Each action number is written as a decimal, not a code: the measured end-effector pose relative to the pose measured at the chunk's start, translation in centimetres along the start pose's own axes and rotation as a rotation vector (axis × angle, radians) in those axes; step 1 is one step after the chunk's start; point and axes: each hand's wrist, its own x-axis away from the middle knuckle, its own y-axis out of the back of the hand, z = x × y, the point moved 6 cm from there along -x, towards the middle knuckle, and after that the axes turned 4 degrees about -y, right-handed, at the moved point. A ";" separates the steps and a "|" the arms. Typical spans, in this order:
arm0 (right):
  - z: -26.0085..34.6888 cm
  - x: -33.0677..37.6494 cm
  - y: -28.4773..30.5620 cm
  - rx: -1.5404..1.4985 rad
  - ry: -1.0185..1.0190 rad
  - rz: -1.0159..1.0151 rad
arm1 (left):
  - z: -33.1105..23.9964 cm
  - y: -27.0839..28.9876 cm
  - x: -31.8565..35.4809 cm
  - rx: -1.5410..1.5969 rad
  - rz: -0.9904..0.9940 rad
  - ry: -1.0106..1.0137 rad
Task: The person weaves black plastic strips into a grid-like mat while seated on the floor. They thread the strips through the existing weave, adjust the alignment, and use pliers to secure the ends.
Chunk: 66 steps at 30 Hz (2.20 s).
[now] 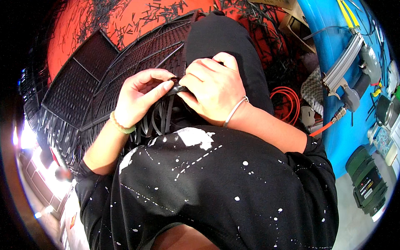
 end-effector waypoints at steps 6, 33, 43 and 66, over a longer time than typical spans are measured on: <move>-0.2 -0.3 -0.2 0.003 0.001 0.002 | -0.6 0.1 -1.1 -0.009 0.110 0.116; -0.8 0.0 -0.2 -0.030 0.004 0.016 | -5.3 -1.6 -1.5 -0.807 0.021 -0.296; -0.7 -0.1 -0.4 -0.030 -0.006 0.019 | -3.7 -0.8 -0.7 -0.606 -0.114 -0.274; -0.8 -0.1 -0.7 -0.027 0.011 0.029 | -4.9 -2.7 -2.2 -1.059 0.131 -0.389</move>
